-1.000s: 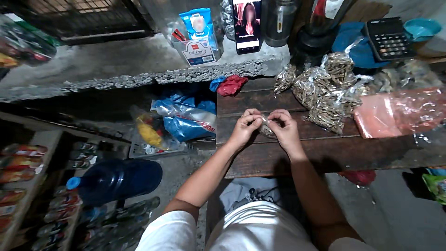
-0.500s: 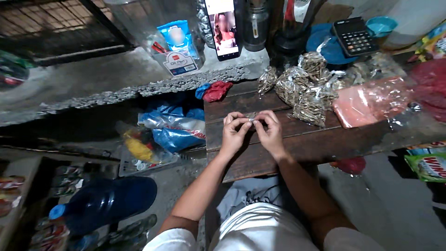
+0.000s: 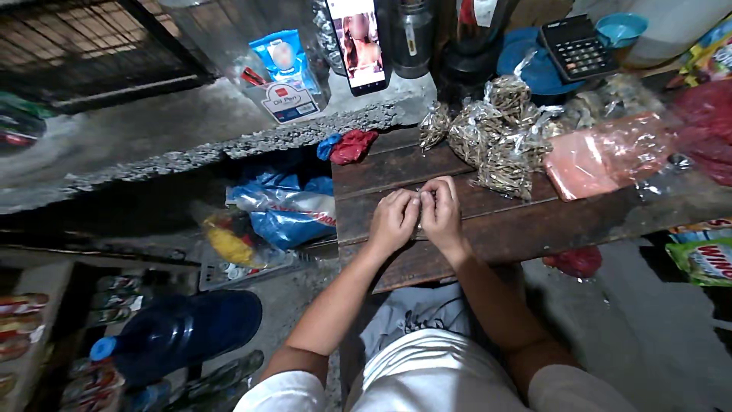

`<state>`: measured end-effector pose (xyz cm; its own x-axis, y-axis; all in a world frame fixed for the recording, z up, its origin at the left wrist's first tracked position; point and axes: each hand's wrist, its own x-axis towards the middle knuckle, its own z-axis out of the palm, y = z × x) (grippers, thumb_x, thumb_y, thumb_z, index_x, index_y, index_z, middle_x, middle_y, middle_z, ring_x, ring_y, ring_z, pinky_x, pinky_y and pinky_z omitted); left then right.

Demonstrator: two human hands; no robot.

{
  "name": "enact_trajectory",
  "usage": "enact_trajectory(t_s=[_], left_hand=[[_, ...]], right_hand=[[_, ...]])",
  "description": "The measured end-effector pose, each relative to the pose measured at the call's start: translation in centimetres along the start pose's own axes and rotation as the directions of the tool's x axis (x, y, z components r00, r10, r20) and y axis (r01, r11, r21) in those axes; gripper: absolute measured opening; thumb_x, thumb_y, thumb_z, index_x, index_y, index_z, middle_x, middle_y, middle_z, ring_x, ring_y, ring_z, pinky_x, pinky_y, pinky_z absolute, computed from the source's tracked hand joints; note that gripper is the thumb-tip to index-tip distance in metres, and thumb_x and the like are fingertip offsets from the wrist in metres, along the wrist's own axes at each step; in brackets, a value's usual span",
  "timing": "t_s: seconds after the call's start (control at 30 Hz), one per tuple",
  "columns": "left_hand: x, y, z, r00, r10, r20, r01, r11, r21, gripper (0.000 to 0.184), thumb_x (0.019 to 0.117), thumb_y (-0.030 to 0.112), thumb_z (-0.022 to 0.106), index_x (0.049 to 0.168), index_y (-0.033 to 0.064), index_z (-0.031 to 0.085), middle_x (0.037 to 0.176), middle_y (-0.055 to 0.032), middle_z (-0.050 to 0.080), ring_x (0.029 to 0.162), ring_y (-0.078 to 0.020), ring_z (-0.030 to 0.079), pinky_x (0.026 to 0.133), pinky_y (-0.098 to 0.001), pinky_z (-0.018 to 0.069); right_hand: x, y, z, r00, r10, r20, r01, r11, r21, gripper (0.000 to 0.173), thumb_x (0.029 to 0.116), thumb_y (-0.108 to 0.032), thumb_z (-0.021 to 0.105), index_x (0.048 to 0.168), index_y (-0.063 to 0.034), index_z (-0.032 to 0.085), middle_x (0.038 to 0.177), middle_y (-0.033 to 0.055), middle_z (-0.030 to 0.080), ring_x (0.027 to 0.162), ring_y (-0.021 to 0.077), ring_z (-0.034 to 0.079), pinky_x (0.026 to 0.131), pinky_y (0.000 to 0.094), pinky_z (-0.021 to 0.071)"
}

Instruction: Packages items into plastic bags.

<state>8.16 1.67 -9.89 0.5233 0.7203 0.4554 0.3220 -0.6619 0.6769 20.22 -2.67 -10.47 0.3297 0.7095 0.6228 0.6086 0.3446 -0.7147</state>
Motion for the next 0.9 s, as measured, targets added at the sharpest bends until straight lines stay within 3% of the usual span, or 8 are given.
enact_trajectory(t_s=[0.1, 0.2, 0.3, 0.37, 0.47, 0.57, 0.73, 0.9], left_hand=[[-0.1, -0.2, 0.1, 0.999, 0.035, -0.006, -0.035, 0.999, -0.007, 0.032, 0.1027, 0.015, 0.047, 0.101, -0.0052, 0.071, 0.098, -0.0175, 0.071, 0.095, -0.0284, 0.068, 0.088, -0.0480, 0.0500], [-0.3, -0.5, -0.2, 1.000, -0.026, 0.007, 0.027, 0.995, -0.092, 0.029, 0.1028, 0.011, 0.047, 0.104, -0.0071, 0.070, 0.102, -0.0182, 0.071, 0.099, -0.0267, 0.067, 0.095, -0.0470, 0.0490], [-0.5, -0.9, -0.5, 0.998, -0.061, 0.020, 0.064, 0.988, -0.139, 0.029, 0.1029, 0.010, 0.046, 0.104, -0.0070, 0.070, 0.100, -0.0170, 0.071, 0.097, -0.0235, 0.067, 0.095, -0.0446, 0.0501], [-0.6, -1.1, -0.5, 1.000, -0.012, 0.019, 0.014, 0.993, -0.121, 0.030, 0.1004, 0.010, 0.046, 0.102, -0.0068, 0.070, 0.101, -0.0174, 0.071, 0.099, -0.0252, 0.067, 0.096, -0.0466, 0.0491], [-0.6, -1.1, -0.5, 0.998, 0.052, 0.021, -0.050, 0.996, -0.067, 0.031, 0.1005, 0.011, 0.046, 0.100, -0.0064, 0.072, 0.100, -0.0176, 0.072, 0.097, -0.0270, 0.068, 0.093, -0.0470, 0.0498], [-0.5, -1.3, -0.6, 0.996, 0.088, 0.030, -0.086, 0.995, -0.051, 0.030, 0.1002, 0.011, 0.047, 0.098, -0.0062, 0.071, 0.097, -0.0177, 0.071, 0.095, -0.0272, 0.068, 0.092, -0.0456, 0.0503], [-0.5, -1.1, -0.7, 0.989, 0.144, 0.041, -0.146, 0.988, 0.042, 0.027, 0.0974, 0.010, 0.049, 0.095, -0.0040, 0.072, 0.098, -0.0169, 0.073, 0.096, -0.0297, 0.069, 0.091, -0.0472, 0.0505], [-0.5, -0.7, -0.5, 0.996, 0.077, 0.041, -0.078, 0.997, 0.014, 0.027, 0.0988, 0.013, 0.052, 0.101, -0.0043, 0.072, 0.099, -0.0169, 0.072, 0.095, -0.0294, 0.068, 0.089, -0.0489, 0.0509]], right_hand=[[0.1, 0.3, -0.1, 1.000, 0.023, 0.015, -0.024, 1.000, 0.013, 0.014, 0.0965, -0.002, 0.052, 0.096, 0.0073, 0.063, 0.103, 0.0210, 0.063, 0.086, 0.0230, 0.065, 0.073, 0.0314, 0.0553], [0.5, 0.7, -0.6, 0.992, -0.008, 0.123, 0.001, 0.998, 0.060, 0.015, 0.0970, -0.003, 0.055, 0.101, 0.0070, 0.065, 0.099, 0.0193, 0.065, 0.077, 0.0192, 0.063, 0.067, 0.0288, 0.0540], [0.4, 0.9, -1.1, 0.975, 0.029, 0.220, -0.044, 0.997, 0.062, 0.024, 0.0942, -0.015, 0.064, 0.106, 0.0057, 0.064, 0.088, 0.0154, 0.065, 0.068, 0.0173, 0.061, 0.060, 0.0306, 0.0509], [0.4, 1.3, -1.0, 0.973, 0.010, 0.232, -0.021, 0.999, 0.043, 0.027, 0.0924, -0.023, 0.068, 0.091, 0.0039, 0.062, 0.077, 0.0129, 0.062, 0.062, 0.0171, 0.057, 0.056, 0.0311, 0.0483], [0.5, 2.0, -0.8, 0.971, -0.062, 0.232, 0.053, 0.998, 0.045, 0.037, 0.0986, -0.024, 0.059, 0.070, 0.0001, 0.057, 0.064, 0.0092, 0.055, 0.054, 0.0162, 0.051, 0.051, 0.0321, 0.0433], [0.5, 2.2, -0.9, 0.965, -0.106, 0.239, 0.092, 0.993, 0.069, 0.039, 0.1004, -0.019, 0.054, 0.067, 0.0012, 0.058, 0.063, 0.0096, 0.056, 0.054, 0.0159, 0.052, 0.051, 0.0310, 0.0444], [0.6, 2.2, -1.2, 0.964, -0.053, 0.261, 0.052, 0.999, 0.010, 0.040, 0.0963, -0.026, 0.059, 0.065, -0.0008, 0.057, 0.059, 0.0077, 0.053, 0.050, 0.0157, 0.048, 0.048, 0.0329, 0.0406], [0.4, 2.2, -0.9, 0.972, -0.176, 0.155, 0.179, 0.984, -0.004, 0.039, 0.0992, -0.015, 0.051, 0.063, -0.0002, 0.054, 0.058, 0.0100, 0.053, 0.050, 0.0179, 0.051, 0.048, 0.0315, 0.0419]])
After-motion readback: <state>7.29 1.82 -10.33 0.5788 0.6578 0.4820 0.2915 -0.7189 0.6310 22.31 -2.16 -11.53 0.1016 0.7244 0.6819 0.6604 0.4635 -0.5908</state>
